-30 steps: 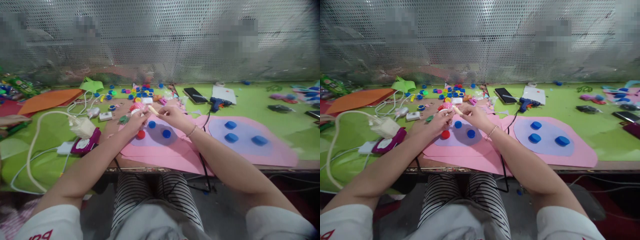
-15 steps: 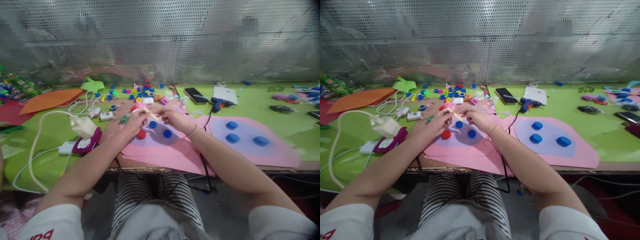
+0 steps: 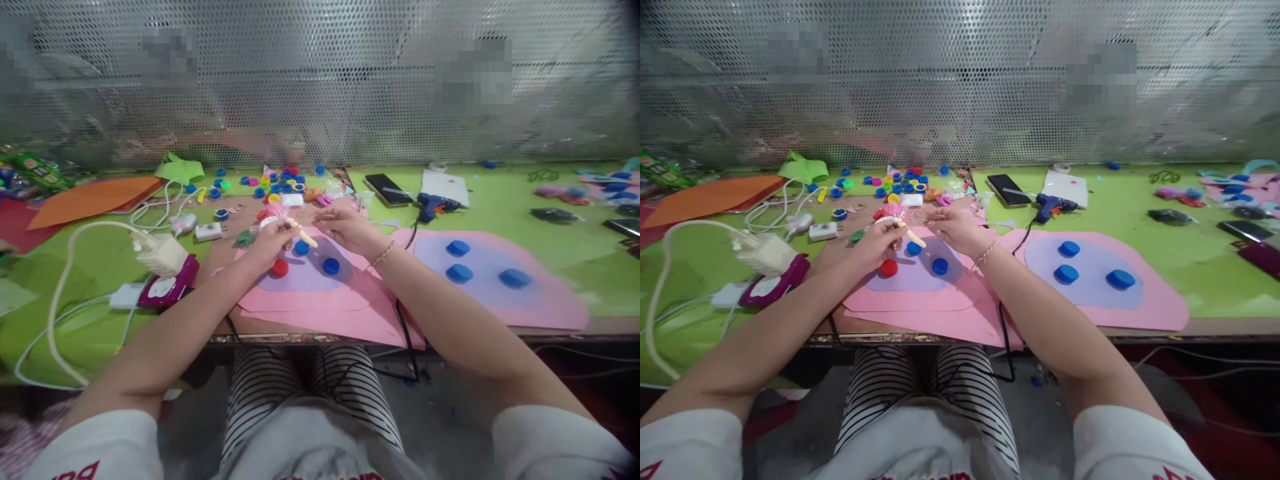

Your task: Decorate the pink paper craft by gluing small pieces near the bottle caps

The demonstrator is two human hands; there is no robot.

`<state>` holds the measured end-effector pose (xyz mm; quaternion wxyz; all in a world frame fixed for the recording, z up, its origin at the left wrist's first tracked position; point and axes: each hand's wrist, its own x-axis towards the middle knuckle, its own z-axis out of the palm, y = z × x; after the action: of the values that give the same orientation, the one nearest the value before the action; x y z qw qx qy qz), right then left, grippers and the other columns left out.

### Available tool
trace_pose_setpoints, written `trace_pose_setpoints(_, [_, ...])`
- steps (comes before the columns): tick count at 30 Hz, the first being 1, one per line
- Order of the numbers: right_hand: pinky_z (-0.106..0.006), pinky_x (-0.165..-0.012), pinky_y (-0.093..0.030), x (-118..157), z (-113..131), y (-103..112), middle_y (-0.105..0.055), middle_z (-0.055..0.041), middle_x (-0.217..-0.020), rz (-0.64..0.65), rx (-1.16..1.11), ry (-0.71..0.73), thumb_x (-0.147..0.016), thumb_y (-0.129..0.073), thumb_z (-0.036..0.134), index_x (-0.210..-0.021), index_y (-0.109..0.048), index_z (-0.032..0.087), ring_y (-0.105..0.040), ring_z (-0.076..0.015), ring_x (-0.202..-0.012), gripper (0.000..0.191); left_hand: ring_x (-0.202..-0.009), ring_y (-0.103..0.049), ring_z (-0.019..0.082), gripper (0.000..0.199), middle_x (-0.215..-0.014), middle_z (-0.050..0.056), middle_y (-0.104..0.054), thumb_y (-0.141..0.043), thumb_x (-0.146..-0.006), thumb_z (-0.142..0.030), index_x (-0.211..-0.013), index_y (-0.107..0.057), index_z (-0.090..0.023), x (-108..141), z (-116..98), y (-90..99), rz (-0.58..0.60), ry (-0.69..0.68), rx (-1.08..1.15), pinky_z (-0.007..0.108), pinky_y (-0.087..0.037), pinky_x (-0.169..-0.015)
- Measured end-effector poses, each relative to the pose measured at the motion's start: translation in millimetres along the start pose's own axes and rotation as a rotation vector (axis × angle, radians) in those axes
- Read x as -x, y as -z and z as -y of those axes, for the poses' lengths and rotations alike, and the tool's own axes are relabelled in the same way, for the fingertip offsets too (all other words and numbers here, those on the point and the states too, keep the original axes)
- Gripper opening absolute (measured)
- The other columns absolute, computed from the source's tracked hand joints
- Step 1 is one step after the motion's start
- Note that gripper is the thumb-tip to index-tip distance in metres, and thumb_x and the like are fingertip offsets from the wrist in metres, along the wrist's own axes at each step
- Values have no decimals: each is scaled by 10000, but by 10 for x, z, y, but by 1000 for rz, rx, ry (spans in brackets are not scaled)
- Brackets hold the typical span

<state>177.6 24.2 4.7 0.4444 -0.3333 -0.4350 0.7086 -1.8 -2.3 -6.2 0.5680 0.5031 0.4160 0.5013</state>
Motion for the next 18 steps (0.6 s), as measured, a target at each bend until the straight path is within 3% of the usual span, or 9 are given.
trace_pose_setpoints(3, [-116,-683,-516,36,1,-50,-640,-27,-814,53,-9,3,-812,-516,31,-811,-605,144,-619,-52,-776,143,-414,-373,47,146,-467,-49,-432,-676,-687,-207,-648,-546,-154,33,-19,2,53,-29,-122,181,-237,-402])
trace_pose_setpoints(7, [-98,-528,-478,95,9,-144,-595,12,-678,45,33,-29,-854,-524,131,-770,-587,149,-550,-21,-563,106,-430,-360,51,120,-497,-33,-468,-676,-686,-228,-655,-589,-152,81,-61,9,138,-58,-222,195,-257,-423])
trace_pose_setpoints(11, [-112,-374,-330,124,1,-179,-481,65,-540,81,111,35,-820,-595,241,-699,-539,161,-395,-8,-412,156,-445,-340,58,83,-520,-27,-460,-659,-698,-226,-740,-644,-156,107,-79,16,241,-85,-250,203,-240,-426])
trace_pose_setpoints(14, [-146,-333,-216,126,-15,-170,-395,88,-481,125,141,120,-756,-662,330,-658,-500,173,-290,-15,-370,246,-465,-344,59,55,-545,-18,-486,-659,-685,-187,-721,-658,-145,139,-123,-13,245,-79,-350,200,-247,-441])
trace_pose_setpoints(18, [-157,-363,-278,135,-33,-172,-430,76,-518,87,156,196,-720,-685,368,-645,-514,173,-338,-18,-391,270,-532,-415,69,21,-622,-1,-558,-657,-673,-157,-662,-650,-140,172,-179,-50,261,-109,-411,193,-320,-514])
